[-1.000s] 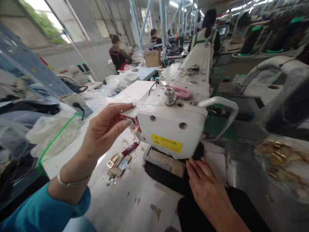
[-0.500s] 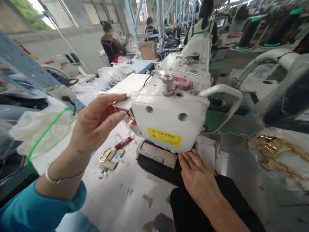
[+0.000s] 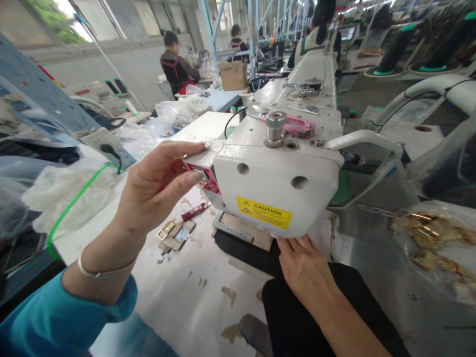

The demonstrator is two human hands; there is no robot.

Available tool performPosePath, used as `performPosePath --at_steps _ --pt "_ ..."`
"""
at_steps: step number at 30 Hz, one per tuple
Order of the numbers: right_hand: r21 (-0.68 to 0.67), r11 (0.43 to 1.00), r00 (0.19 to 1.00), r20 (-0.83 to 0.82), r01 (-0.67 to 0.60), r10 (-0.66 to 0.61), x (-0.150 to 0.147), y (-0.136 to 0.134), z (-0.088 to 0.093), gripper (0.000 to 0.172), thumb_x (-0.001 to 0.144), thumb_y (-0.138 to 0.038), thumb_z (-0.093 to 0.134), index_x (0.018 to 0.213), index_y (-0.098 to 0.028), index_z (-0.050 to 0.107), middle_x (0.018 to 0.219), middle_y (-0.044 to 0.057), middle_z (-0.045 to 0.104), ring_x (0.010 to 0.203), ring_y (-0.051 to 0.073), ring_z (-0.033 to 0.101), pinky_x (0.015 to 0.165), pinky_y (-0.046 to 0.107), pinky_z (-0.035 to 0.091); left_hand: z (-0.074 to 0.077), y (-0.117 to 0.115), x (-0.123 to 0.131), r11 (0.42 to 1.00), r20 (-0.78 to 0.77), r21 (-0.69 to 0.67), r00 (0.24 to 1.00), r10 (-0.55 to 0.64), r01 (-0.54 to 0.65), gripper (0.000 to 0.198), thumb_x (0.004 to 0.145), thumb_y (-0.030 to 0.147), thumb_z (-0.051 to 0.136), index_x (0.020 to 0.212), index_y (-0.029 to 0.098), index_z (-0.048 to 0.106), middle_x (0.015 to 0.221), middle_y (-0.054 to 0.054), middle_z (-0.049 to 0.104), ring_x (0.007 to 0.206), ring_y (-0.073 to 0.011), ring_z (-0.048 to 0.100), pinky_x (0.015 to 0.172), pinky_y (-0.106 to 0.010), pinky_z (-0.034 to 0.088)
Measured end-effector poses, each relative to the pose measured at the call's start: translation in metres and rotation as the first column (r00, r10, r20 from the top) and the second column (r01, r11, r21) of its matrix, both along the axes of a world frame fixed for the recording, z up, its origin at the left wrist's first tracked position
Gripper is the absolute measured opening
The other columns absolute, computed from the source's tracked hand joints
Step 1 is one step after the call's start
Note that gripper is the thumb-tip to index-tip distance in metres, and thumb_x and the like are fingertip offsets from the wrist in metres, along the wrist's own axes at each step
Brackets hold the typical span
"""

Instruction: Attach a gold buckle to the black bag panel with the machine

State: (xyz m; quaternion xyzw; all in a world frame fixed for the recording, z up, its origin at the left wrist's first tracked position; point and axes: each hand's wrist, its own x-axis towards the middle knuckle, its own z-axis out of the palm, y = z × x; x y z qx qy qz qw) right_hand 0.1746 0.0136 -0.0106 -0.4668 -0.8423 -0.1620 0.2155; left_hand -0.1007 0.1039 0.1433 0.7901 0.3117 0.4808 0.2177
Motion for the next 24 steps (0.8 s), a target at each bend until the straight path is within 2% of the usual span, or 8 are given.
performPosePath --at_steps 8,15,24 --pt "0.005 1.000 1.000 -0.012 -0.027 0.028 0.013 -0.004 0.003 0.030 0.091 -0.008 0.043 0.113 -0.007 0.065 0.095 0.011 0.073 0.093 0.025 0.064 0.086 0.039 0.052 -0.009 0.005 0.005 1.000 0.092 0.027 0.996 -0.012 0.009 0.031 0.090 0.035 0.073 0.120 0.030 0.066 0.111 -0.003 0.064 0.080 -0.0115 0.062 0.072 -0.025 0.059" --pt "0.016 0.999 0.999 0.010 -0.038 0.037 0.015 -0.003 0.002 0.030 0.092 -0.009 0.043 0.112 -0.008 0.065 0.098 0.012 0.074 0.097 0.025 0.064 0.087 0.039 0.051 -0.008 0.006 0.003 0.998 0.048 0.057 0.999 0.011 -0.014 0.031 0.090 0.036 0.072 0.121 0.031 0.066 0.111 -0.003 0.063 0.084 -0.0132 0.060 0.074 -0.027 0.058" --pt "-0.010 1.000 1.000 0.010 -0.015 0.016 0.017 -0.006 0.002 0.032 0.092 -0.010 0.044 0.116 -0.008 0.065 0.102 0.012 0.074 0.097 0.025 0.065 0.090 0.040 0.051 -0.008 0.005 0.001 1.000 0.042 -0.007 0.999 -0.020 0.020 0.035 0.090 0.041 0.071 0.124 0.033 0.064 0.115 -0.004 0.062 0.091 -0.0169 0.063 0.079 -0.031 0.060"
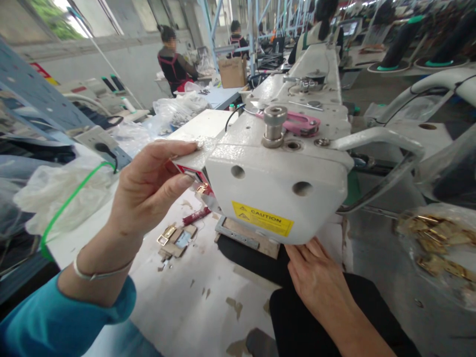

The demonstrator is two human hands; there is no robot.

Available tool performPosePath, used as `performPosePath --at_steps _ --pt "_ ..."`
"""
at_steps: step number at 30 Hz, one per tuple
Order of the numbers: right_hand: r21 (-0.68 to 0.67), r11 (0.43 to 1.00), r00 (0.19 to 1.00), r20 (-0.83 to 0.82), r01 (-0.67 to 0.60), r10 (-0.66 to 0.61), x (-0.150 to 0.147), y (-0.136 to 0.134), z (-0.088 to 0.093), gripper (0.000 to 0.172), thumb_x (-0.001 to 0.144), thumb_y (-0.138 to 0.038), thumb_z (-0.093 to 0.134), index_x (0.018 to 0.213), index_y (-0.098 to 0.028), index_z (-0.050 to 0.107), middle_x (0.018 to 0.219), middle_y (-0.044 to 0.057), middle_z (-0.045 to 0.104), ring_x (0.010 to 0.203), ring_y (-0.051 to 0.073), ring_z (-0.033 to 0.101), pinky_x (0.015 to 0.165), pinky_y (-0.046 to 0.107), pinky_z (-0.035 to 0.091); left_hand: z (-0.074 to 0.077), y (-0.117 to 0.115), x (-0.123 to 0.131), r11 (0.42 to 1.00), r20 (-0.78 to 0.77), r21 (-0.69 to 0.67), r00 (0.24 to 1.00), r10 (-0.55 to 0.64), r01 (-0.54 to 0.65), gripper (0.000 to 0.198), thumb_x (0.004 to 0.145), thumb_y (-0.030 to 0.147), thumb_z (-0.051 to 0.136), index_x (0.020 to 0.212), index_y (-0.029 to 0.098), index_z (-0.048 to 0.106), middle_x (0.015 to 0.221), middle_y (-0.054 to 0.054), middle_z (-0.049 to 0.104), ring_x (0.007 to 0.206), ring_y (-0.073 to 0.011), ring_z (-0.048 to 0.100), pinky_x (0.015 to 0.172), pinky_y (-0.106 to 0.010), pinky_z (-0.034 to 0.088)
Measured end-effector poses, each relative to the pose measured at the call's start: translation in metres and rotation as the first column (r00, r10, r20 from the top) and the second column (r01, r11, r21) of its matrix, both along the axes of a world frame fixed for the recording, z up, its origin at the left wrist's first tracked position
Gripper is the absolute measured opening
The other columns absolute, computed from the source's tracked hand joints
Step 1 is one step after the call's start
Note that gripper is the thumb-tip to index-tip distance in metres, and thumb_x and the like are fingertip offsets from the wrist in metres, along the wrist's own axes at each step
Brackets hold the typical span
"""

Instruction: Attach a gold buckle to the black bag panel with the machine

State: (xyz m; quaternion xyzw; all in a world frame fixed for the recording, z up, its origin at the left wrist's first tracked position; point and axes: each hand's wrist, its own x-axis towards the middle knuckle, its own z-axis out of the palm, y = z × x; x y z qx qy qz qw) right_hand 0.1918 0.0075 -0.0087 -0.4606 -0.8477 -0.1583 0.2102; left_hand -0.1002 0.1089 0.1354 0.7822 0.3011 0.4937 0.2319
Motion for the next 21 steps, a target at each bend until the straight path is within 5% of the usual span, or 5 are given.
performPosePath --at_steps 21 --pt "-0.001 1.000 1.000 0.004 0.014 -0.014 0.0004 -0.0009 -0.0033 0.031 0.092 -0.009 0.044 0.111 -0.010 0.068 0.098 0.011 0.074 0.093 0.025 0.065 0.089 0.040 0.052 0.0015 -0.0020 -0.0009 1.000 0.004 -0.018 1.000 -0.023 0.023 0.036 0.090 0.042 0.071 0.124 0.034 0.064 0.119 -0.004 0.061 0.094 -0.0173 0.065 0.081 -0.031 0.061"
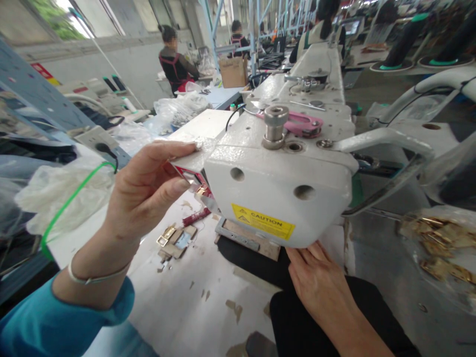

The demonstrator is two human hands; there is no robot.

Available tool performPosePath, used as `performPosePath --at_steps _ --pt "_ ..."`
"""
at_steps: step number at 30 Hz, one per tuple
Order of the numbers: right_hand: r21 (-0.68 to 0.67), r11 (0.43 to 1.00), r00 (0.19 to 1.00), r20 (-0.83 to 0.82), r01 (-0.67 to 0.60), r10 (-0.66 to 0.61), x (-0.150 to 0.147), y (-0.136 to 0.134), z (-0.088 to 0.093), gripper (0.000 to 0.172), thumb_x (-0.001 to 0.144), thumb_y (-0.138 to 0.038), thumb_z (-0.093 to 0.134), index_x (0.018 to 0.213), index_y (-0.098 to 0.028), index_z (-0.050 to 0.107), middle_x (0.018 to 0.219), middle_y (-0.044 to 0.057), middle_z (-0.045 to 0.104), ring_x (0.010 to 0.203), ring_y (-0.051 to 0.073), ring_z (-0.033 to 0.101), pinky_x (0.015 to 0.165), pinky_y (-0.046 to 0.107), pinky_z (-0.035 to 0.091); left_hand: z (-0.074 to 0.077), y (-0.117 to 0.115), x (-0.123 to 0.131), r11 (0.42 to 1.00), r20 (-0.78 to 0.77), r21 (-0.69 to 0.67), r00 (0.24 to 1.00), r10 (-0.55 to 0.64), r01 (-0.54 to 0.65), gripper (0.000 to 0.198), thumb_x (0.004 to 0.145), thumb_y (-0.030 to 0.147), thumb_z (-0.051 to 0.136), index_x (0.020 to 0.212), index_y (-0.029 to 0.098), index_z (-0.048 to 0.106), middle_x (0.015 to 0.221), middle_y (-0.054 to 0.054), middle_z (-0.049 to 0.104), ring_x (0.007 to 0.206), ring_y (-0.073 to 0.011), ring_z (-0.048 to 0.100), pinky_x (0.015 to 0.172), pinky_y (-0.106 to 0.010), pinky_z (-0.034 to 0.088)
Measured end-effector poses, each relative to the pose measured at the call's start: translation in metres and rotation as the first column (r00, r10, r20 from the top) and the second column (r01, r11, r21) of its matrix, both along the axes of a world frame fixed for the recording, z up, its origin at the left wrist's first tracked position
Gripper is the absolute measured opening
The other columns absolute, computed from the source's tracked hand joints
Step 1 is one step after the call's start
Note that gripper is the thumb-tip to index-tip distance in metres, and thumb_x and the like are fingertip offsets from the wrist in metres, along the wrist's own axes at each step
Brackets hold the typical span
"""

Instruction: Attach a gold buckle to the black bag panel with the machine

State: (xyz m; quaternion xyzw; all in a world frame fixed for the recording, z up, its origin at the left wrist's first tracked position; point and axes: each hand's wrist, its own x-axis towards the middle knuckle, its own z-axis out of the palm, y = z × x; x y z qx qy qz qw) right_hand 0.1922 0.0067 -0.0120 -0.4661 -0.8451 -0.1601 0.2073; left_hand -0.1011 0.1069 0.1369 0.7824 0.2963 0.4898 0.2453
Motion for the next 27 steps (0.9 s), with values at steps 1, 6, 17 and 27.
performPosePath --at_steps 1,6,17,27 --pt "-0.004 1.000 1.000 -0.001 0.003 -0.003 0.000 0.000 0.000 0.031 0.092 -0.010 0.044 0.111 -0.011 0.068 0.098 0.011 0.074 0.093 0.025 0.065 0.089 0.040 0.052 0.000 0.000 0.000 1.000 -0.003 0.002 1.000 0.004 -0.004 0.036 0.090 0.042 0.071 0.124 0.034 0.064 0.119 -0.004 0.061 0.095 -0.0176 0.065 0.082 -0.031 0.061" --pt "-0.033 0.999 1.000 0.009 0.004 -0.004 0.001 -0.002 -0.002 0.033 0.091 -0.010 0.044 0.116 -0.009 0.066 0.103 0.013 0.073 0.098 0.026 0.064 0.093 0.042 0.051 0.000 -0.001 -0.001 1.000 -0.014 -0.009 1.000 0.018 -0.018 0.038 0.090 0.045 0.070 0.125 0.034 0.063 0.119 -0.005 0.062 0.093 -0.0183 0.065 0.081 -0.033 0.061" --pt "-0.003 1.000 1.000 0.011 -0.012 0.012 0.010 -0.003 -0.003 0.032 0.093 -0.010 0.043 0.116 -0.008 0.065 0.102 0.012 0.074 0.099 0.026 0.064 0.093 0.042 0.052 0.002 0.000 -0.002 1.000 -0.017 -0.029 1.000 -0.003 0.003 0.038 0.089 0.046 0.071 0.125 0.034 0.063 0.118 -0.004 0.062 0.092 -0.0183 0.066 0.080 -0.034 0.061" --pt "0.040 0.999 0.998 0.054 -0.027 0.024 0.025 -0.009 -0.003 0.030 0.095 -0.010 0.043 0.111 -0.002 0.067 0.104 0.016 0.073 0.106 0.028 0.063 0.096 0.045 0.051 -0.004 0.003 0.008 0.994 0.022 0.057 0.995 0.096 -0.098 0.032 0.089 0.048 0.072 0.116 0.032 0.064 0.115 -0.004 0.065 0.097 -0.0190 0.065 0.074 -0.034 0.061"
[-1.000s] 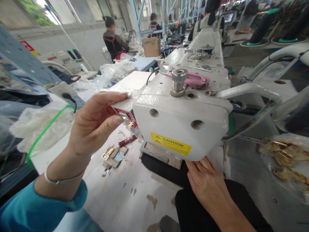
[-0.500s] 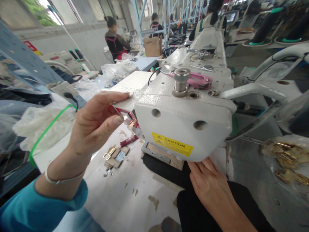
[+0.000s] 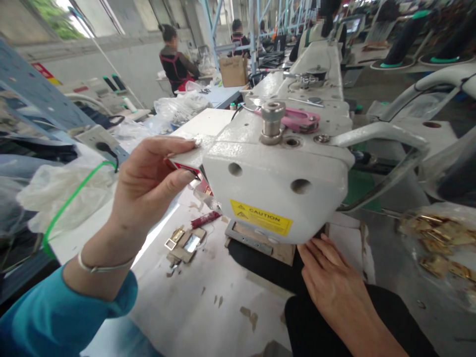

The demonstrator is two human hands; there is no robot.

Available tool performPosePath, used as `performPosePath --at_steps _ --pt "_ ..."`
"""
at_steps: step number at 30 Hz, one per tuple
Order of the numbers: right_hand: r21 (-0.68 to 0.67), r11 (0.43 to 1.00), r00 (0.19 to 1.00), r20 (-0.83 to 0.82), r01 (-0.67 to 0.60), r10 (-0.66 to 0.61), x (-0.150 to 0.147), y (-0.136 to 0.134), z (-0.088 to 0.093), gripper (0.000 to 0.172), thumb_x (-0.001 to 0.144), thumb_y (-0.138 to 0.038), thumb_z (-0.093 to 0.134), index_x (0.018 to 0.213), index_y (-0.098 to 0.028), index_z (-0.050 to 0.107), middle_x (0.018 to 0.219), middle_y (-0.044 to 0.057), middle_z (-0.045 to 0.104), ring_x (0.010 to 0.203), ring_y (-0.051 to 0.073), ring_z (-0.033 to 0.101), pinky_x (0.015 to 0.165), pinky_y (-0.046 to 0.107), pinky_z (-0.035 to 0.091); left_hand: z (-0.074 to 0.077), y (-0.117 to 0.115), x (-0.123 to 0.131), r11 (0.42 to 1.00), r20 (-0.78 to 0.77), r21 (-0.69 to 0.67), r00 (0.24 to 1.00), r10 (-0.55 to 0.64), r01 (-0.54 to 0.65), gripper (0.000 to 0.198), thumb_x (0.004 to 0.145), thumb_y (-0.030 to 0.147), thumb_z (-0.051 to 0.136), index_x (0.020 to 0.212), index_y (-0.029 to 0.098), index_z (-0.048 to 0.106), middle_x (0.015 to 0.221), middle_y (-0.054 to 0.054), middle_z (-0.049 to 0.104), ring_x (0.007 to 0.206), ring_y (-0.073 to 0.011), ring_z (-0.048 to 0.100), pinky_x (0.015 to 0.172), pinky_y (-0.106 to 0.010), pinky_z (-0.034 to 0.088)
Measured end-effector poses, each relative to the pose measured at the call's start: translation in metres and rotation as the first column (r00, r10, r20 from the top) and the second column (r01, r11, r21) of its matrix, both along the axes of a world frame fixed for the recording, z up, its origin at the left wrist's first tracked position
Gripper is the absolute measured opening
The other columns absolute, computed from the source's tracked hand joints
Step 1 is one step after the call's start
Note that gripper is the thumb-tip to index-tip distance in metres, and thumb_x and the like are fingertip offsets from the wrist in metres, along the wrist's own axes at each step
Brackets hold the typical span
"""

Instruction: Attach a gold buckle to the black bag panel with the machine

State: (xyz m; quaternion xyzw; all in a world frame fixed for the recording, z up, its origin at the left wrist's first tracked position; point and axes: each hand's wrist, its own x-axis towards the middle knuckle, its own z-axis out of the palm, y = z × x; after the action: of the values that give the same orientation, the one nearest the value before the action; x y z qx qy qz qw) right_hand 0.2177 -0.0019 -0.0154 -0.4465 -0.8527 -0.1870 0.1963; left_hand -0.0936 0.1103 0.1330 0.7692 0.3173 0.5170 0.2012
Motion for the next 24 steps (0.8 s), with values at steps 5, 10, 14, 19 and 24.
performPosePath --at_steps 5,10,14,19,24 --pt "0.020 1.000 1.000 0.011 0.005 -0.006 0.0010 0.0000 -0.0022 0.030 0.096 -0.011 0.042 0.110 -0.001 0.067 0.105 0.017 0.073 0.104 0.028 0.063 0.094 0.045 0.052 -0.0009 -0.0021 0.0002 1.000 0.024 -0.013 1.000 -0.014 0.014 0.030 0.089 0.042 0.073 0.116 0.034 0.065 0.115 -0.003 0.064 0.089 -0.0157 0.064 0.074 -0.034 0.060" --pt "0.019 1.000 1.000 -0.003 0.013 -0.013 0.0036 -0.0010 -0.0062 0.032 0.097 -0.013 0.042 0.115 -0.002 0.066 0.110 0.016 0.072 0.107 0.027 0.063 0.099 0.046 0.050 0.0011 -0.0029 -0.0040 0.993 0.019 -0.091 0.997 -0.078 0.079 0.033 0.090 0.040 0.072 0.121 0.033 0.064 0.115 -0.003 0.062 0.085 -0.0140 0.063 0.076 -0.032 0.060" --pt "0.022 0.999 0.999 -0.006 0.034 -0.034 0.0057 -0.0024 -0.0066 0.032 0.098 -0.014 0.041 0.118 -0.005 0.064 0.113 0.015 0.072 0.108 0.026 0.063 0.101 0.046 0.049 0.0033 -0.0033 -0.0055 0.981 0.044 -0.115 0.987 -0.155 0.159 0.036 0.089 0.038 0.074 0.123 0.032 0.064 0.116 -0.003 0.062 0.087 -0.0132 0.063 0.077 -0.028 0.059" --pt "0.003 1.000 1.000 0.000 0.030 -0.030 0.0070 -0.0032 -0.0082 0.034 0.097 -0.013 0.041 0.121 -0.004 0.063 0.114 0.015 0.071 0.108 0.027 0.062 0.103 0.045 0.048 0.0032 -0.0034 -0.0038 0.984 0.059 -0.085 0.987 -0.151 0.155 0.035 0.089 0.033 0.073 0.122 0.026 0.064 0.118 -0.004 0.062 0.089 -0.0115 0.063 0.079 -0.023 0.058" --pt "0.010 0.999 0.999 -0.007 0.035 -0.035 0.0068 -0.0027 -0.0078 0.033 0.096 -0.013 0.042 0.120 -0.005 0.064 0.114 0.015 0.072 0.107 0.027 0.063 0.101 0.045 0.049 0.0026 -0.0039 -0.0028 0.984 0.076 -0.084 0.985 -0.152 0.159 0.034 0.089 0.030 0.074 0.122 0.025 0.064 0.119 -0.005 0.063 0.089 -0.0111 0.064 0.080 -0.023 0.058"
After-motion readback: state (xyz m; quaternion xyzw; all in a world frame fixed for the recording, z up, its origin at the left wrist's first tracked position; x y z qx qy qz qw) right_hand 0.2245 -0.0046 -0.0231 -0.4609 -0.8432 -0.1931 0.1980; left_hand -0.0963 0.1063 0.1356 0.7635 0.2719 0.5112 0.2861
